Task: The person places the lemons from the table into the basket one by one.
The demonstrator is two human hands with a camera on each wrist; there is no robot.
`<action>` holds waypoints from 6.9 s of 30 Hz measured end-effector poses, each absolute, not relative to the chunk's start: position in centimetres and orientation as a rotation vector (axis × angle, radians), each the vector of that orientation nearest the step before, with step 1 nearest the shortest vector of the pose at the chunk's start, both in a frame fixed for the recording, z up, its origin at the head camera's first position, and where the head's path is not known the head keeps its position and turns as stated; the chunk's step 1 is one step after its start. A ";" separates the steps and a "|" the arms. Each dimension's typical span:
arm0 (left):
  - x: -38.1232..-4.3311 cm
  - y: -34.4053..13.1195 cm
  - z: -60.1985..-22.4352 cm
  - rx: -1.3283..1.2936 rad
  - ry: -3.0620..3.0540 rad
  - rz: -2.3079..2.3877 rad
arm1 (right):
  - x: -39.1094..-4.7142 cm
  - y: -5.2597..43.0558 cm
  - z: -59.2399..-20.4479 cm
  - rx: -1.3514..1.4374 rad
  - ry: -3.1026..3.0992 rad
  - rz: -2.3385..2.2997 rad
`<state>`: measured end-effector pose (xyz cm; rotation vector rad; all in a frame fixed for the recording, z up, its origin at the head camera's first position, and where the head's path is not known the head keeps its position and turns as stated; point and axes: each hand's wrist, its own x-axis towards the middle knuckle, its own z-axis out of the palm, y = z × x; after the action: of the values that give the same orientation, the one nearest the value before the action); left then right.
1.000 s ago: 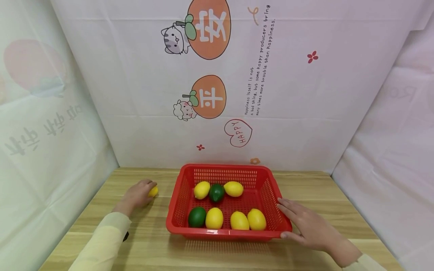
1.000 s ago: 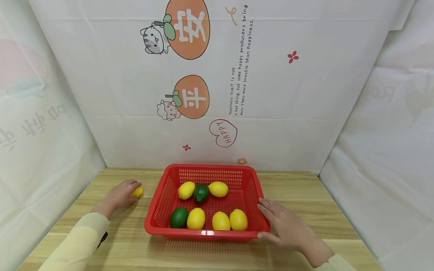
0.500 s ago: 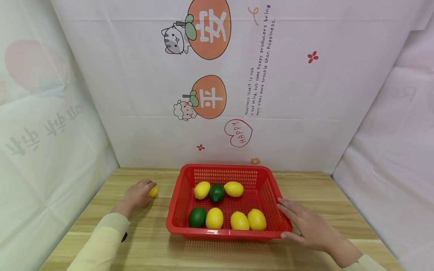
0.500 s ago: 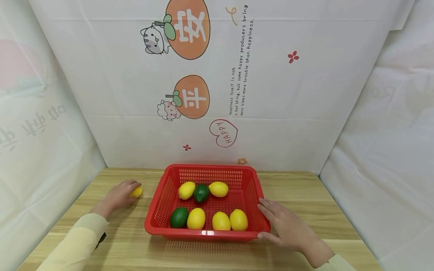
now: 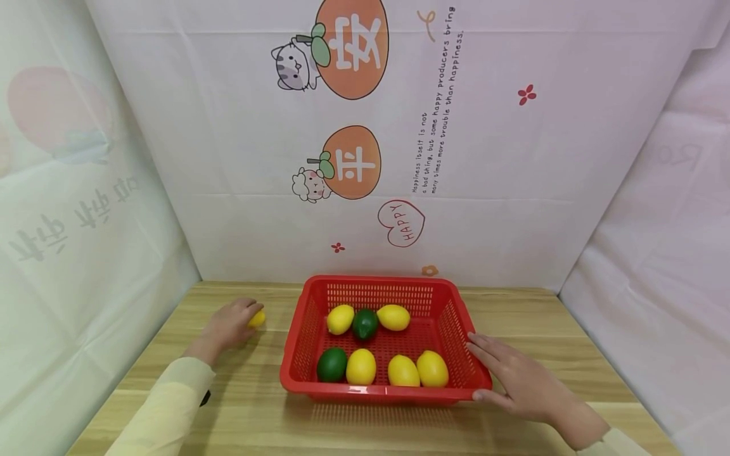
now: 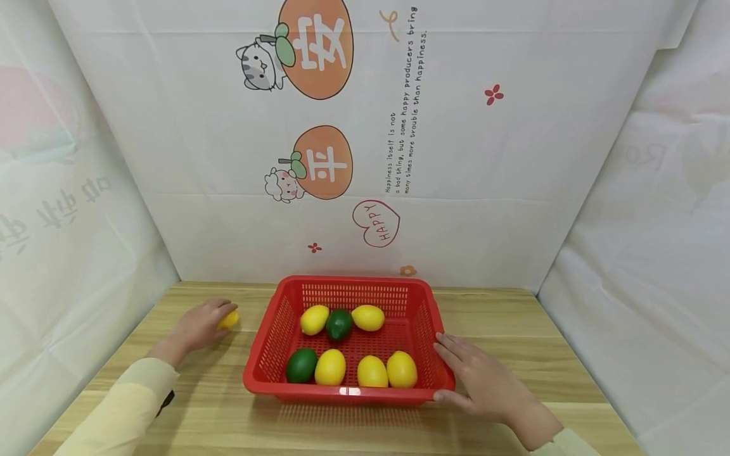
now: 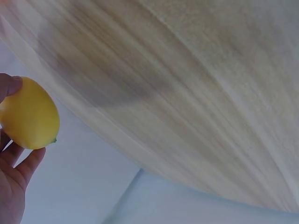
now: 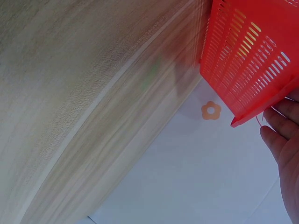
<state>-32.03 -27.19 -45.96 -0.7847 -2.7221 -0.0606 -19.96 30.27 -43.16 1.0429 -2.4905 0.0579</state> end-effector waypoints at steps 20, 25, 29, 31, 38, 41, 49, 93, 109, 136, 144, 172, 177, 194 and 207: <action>-32.2 -26.5 -44.7 -0.939 -2.441 0.006 | -19.9 30.2 -43.2 0.999 -2.563 0.054; -32.1 -26.2 -44.1 -0.959 -2.412 0.005 | -20.0 30.2 -43.1 1.001 -2.566 0.050; -31.9 -26.1 -43.7 -0.963 -2.397 0.011 | -20.0 30.1 -43.0 1.006 -2.561 0.054; -31.9 -26.1 -43.5 -0.965 -2.389 0.015 | -19.9 30.1 -43.0 1.011 -2.557 0.056; -31.8 -25.9 -42.9 -0.973 -2.367 0.016 | -19.9 30.0 -42.8 1.022 -2.552 0.061; -31.8 -25.8 -42.5 -0.972 -2.366 0.017 | -19.9 30.0 -42.8 1.022 -2.551 0.060; -31.5 -25.6 -41.6 -0.995 -2.327 0.010 | -19.9 30.1 -42.8 1.028 -2.535 0.060; -29.3 -18.9 -37.2 -1.175 -2.192 0.010 | -20.0 30.0 -42.7 1.037 -2.545 0.050; -28.6 -15.6 -36.6 -1.299 -2.139 0.035 | -19.9 29.9 -42.6 1.045 -2.529 0.051; -27.5 -12.3 -37.7 -1.370 -2.324 0.171 | -19.9 30.0 -42.9 1.025 -2.548 0.044; -27.6 -11.8 -38.1 -1.396 -2.351 0.158 | -19.9 29.9 -42.8 1.028 -2.546 0.049; -27.4 -11.1 -38.5 -1.445 -2.423 0.184 | -19.9 29.9 -42.8 1.015 -2.565 0.043; -27.5 -11.1 -38.8 -1.449 -2.425 0.202 | -19.9 30.0 -42.8 1.010 -2.569 0.040; -27.6 -11.5 -39.0 -1.428 -2.481 0.113 | -19.9 29.9 -42.9 1.011 -2.575 0.038; -27.5 -11.9 -39.1 -1.410 -2.500 0.129 | -19.9 30.0 -42.9 1.007 -2.566 0.054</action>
<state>-27.49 -11.93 -39.08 -1.4101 -2.4995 0.1287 -19.91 30.04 -42.90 1.0070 -2.5660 0.0541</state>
